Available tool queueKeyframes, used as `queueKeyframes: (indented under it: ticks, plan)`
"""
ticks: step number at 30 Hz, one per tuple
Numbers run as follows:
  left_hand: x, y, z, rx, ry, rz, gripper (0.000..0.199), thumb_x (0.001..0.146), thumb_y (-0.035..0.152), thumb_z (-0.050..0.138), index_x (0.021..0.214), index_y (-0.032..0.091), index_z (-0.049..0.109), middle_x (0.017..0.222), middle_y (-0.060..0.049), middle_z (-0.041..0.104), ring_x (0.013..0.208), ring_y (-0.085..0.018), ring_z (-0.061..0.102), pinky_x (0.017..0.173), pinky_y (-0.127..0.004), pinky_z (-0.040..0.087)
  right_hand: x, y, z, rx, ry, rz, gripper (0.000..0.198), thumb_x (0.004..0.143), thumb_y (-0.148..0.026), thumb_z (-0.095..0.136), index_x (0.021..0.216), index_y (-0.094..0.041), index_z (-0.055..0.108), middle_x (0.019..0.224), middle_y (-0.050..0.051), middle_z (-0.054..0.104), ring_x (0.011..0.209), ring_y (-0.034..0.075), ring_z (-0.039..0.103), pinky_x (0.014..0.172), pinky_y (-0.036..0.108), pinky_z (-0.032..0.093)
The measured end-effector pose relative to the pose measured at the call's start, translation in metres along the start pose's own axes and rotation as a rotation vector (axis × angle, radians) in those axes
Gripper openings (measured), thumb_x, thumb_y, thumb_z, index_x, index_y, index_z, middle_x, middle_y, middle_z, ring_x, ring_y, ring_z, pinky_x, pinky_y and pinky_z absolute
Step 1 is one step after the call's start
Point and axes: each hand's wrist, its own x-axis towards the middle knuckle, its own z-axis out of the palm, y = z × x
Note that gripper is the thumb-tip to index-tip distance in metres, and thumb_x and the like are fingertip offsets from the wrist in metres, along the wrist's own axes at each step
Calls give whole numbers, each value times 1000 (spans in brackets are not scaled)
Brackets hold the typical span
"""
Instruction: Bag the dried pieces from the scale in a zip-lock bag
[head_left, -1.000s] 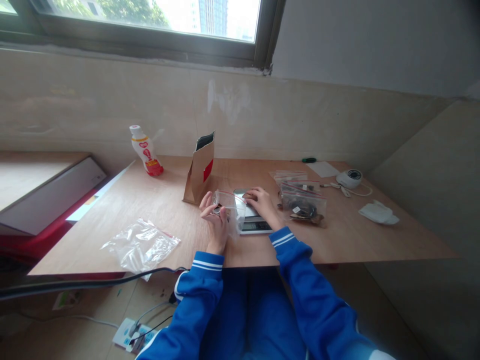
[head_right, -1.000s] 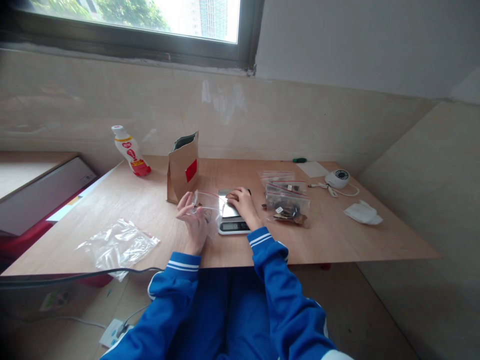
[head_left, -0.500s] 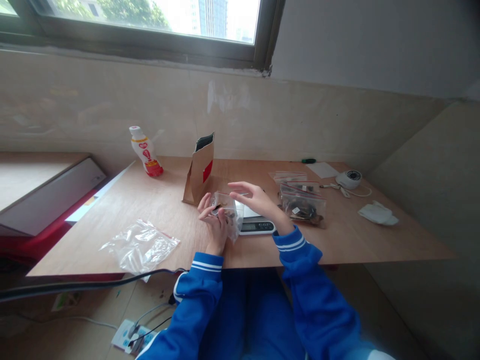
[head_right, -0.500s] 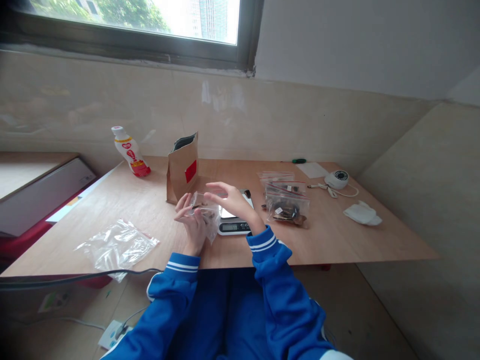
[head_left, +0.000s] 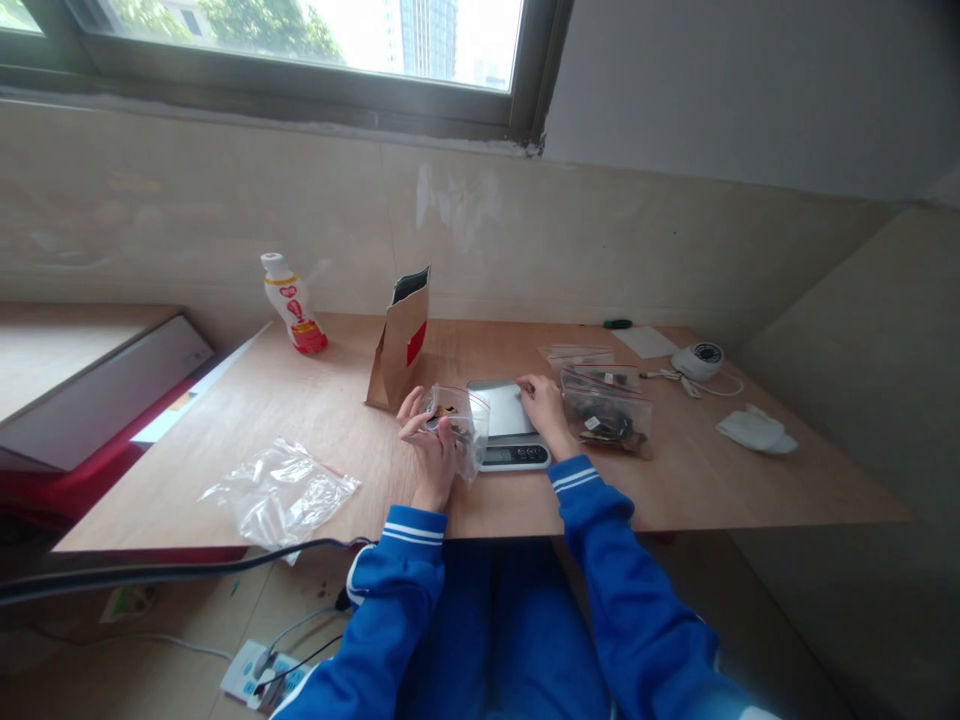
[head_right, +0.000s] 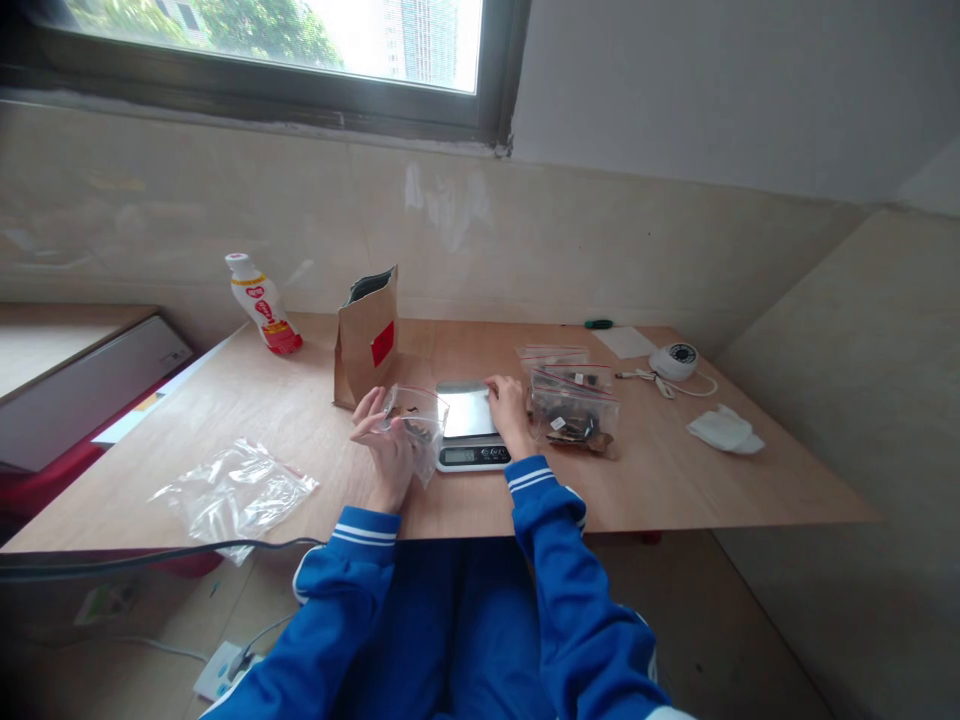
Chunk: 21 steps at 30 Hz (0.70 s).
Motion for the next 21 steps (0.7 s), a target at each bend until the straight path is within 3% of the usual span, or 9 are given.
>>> queueKeyframes:
  ticks: [3, 6, 8, 11, 16, 21]
  plan:
    - [0, 0, 0, -2, -1, -11, 16, 96, 30, 47, 104, 28, 34, 136, -9, 42, 129, -21, 48, 101, -52, 44, -2, -30, -8, 150, -21, -54, 26, 84, -19, 53, 105, -17, 68, 102, 9, 72, 92, 20, 66, 85, 36, 51]
    - [0, 1, 0, 2, -3, -5, 16, 96, 30, 47, 105, 28, 34, 137, -10, 41, 130, -21, 48, 102, -52, 44, -9, -63, -20, 363, -170, -157, 31, 85, -31, 60, 114, -22, 65, 107, 5, 72, 95, 17, 67, 85, 31, 52]
    - [0, 2, -1, 16, 2, 3, 16, 96, 29, 47, 105, 26, 33, 137, -11, 41, 130, -21, 47, 102, -52, 44, -18, -75, -26, 388, -222, -185, 31, 87, -36, 59, 114, -24, 65, 115, 4, 70, 100, 17, 65, 89, 32, 50]
    - [0, 1, -1, 34, 11, 4, 16, 96, 28, 46, 104, 25, 33, 136, -12, 41, 130, -22, 47, 101, -53, 44, -37, -74, -25, 310, -195, -76, 37, 90, -46, 53, 115, -21, 64, 123, 8, 65, 105, 20, 63, 90, 36, 50]
    - [0, 0, -1, 19, 34, 12, 16, 96, 31, 47, 103, 26, 34, 134, -11, 42, 128, -21, 49, 102, -53, 44, -70, -63, 0, 346, -248, 158, 58, 82, -58, 60, 124, -18, 56, 118, 13, 66, 100, 24, 66, 83, 38, 53]
    - [-1, 7, -4, -78, -16, -33, 31, 93, 49, 49, 112, 27, 37, 139, -11, 40, 132, -23, 46, 105, -50, 43, -80, -78, 10, 593, -92, 108, 42, 91, -52, 48, 109, -19, 65, 114, 10, 70, 106, 23, 65, 88, 34, 53]
